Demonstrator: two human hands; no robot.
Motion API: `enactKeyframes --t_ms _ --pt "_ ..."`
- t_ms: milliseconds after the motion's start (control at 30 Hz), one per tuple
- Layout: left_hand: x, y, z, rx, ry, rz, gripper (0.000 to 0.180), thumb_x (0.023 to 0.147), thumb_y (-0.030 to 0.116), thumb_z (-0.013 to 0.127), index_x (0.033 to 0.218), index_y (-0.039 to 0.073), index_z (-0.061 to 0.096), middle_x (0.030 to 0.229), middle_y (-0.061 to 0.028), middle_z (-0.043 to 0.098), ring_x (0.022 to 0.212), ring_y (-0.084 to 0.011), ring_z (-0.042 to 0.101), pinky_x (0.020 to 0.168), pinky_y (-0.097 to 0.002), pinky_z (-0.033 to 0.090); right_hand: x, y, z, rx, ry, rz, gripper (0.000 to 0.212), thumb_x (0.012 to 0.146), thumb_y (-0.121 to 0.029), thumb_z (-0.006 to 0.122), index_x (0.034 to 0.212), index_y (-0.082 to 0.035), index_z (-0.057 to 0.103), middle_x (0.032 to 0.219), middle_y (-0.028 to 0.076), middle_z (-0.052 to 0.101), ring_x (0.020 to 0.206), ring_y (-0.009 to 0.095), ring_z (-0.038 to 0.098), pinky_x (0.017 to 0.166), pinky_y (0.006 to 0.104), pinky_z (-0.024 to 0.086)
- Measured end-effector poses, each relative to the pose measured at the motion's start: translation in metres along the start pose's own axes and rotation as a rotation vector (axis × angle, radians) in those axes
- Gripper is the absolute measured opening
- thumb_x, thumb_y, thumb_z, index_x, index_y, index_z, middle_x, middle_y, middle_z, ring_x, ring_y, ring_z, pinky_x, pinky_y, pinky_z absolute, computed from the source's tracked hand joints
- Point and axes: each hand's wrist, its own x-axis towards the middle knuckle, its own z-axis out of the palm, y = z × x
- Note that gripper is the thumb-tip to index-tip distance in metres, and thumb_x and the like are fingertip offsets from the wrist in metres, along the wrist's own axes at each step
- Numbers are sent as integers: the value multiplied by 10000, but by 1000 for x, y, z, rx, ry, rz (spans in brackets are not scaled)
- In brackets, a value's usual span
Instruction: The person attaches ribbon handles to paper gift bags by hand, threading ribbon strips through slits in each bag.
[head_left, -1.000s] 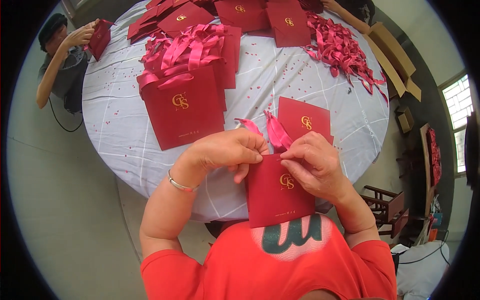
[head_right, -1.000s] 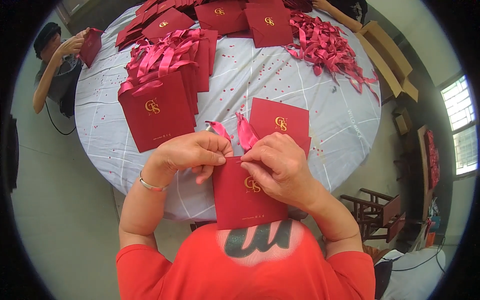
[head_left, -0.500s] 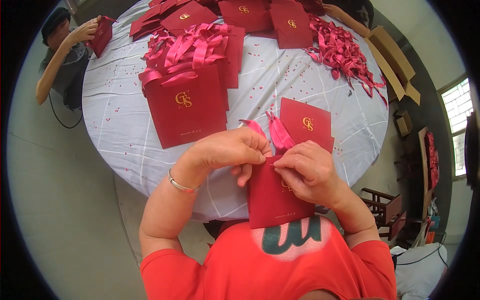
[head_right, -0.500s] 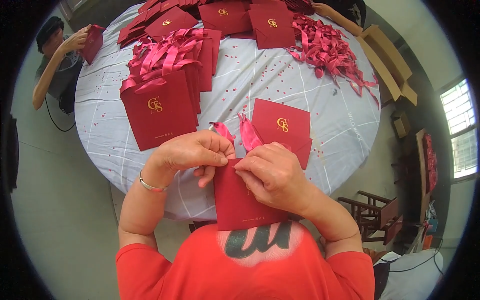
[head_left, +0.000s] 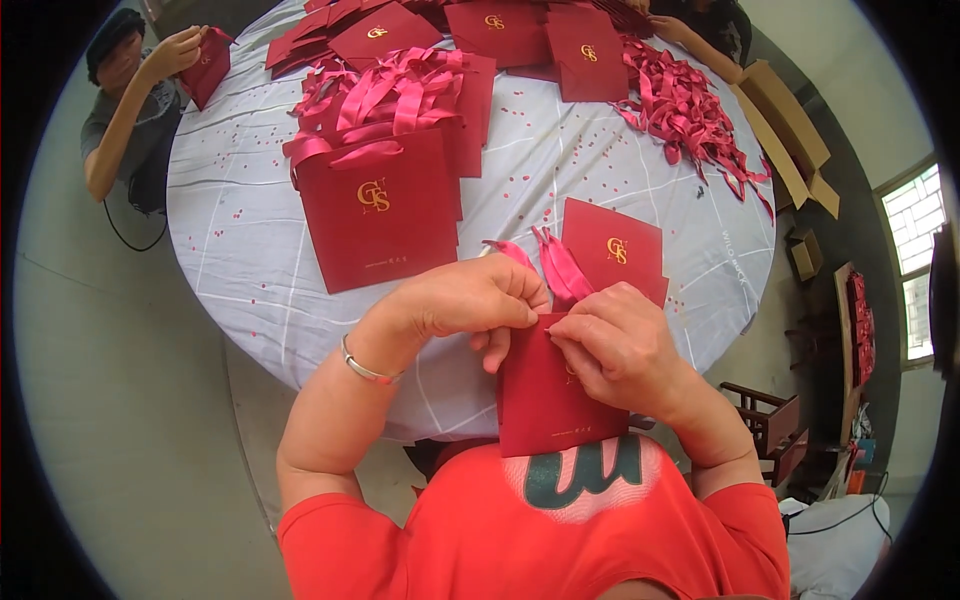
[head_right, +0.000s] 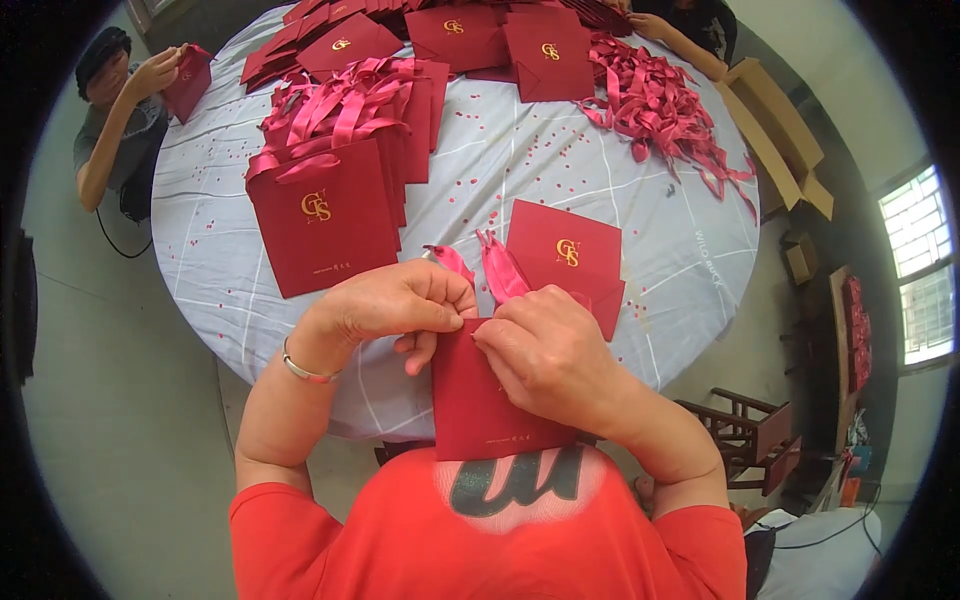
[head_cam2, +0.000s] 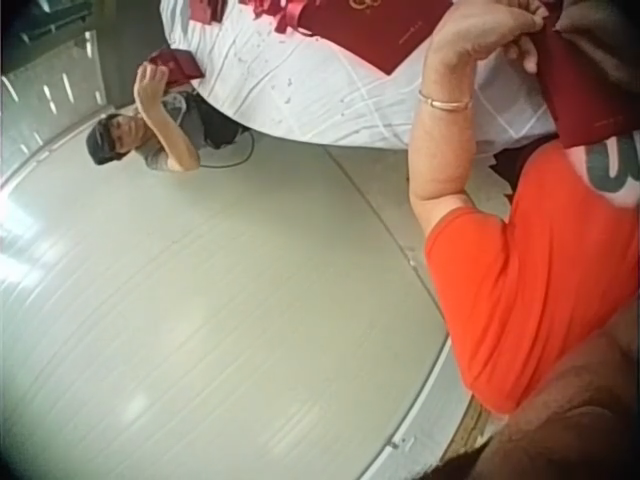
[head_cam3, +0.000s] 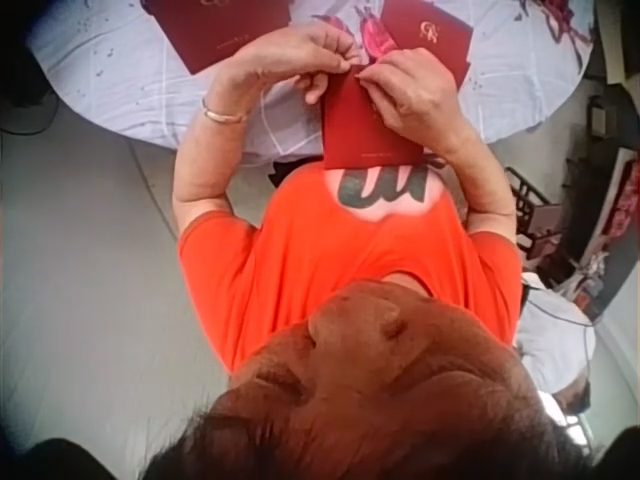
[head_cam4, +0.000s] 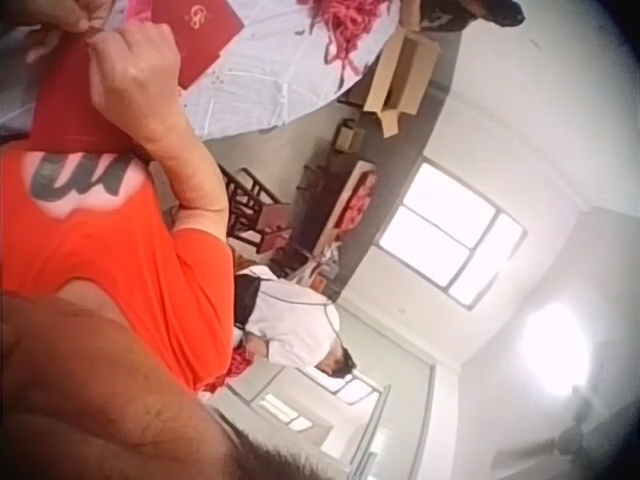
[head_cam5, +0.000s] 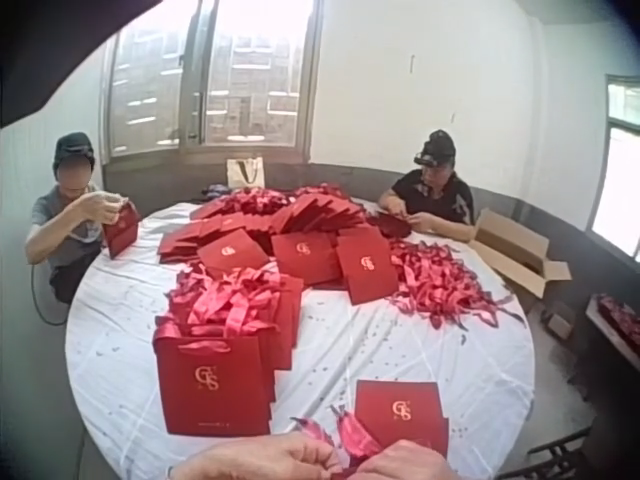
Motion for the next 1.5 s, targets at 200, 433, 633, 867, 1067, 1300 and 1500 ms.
enactKeyframes --t_ms 200,433,633,867,1067,1300,1500 --pt "2 5 8 146 74 -26 114 908 47 489 943 15 593 729 -36 633 549 -137 666 475 -250 433 11 -16 1 -235 -254 -36 115 702 -17 663 787 -44 590 738 88 562 673 246 568 644 369 443" --pt "3 2 9 185 85 -64 130 959 88 486 1000 23 592 732 -17 637 538 -124 654 458 -220 420 40 -27 8 -284 -584 161 40 719 -54 611 729 -16 616 676 147 624 630 320 631 607 413 495" --pt "-2 5 13 168 61 -16 191 892 33 470 1021 -15 604 857 -72 662 589 -156 686 504 -268 466 25 5 1 110 -398 391 99 731 -84 740 781 -43 665 733 129 661 688 336 653 642 404 524" --pt "-7 9 22 121 122 50 98 913 9 525 1004 -14 497 679 -40 597 497 -161 656 392 -226 384 46 40 -23 741 -656 768 114 918 -163 648 900 -50 640 745 -2 643 621 102 607 513 260 476" --pt "0 11 32 285 292 112 60 865 -31 589 876 -26 530 651 -33 602 470 -123 616 397 -238 410 53 64 -20 790 -933 855 255 856 -113 560 1096 -30 562 701 42 589 462 135 542 382 322 446" --pt "-4 9 47 321 475 141 85 809 -86 618 827 -37 551 681 -58 636 513 -101 613 411 -241 460 64 72 -7 937 -1094 732 327 801 -90 634 1119 -16 613 732 2 590 653 90 587 551 261 476" --pt "-10 14 49 235 459 125 141 795 -89 630 852 -29 516 697 -126 678 542 -155 664 457 -276 497 60 58 -18 1092 -1011 931 339 728 -90 700 1057 -27 646 739 6 607 582 92 559 473 264 419"
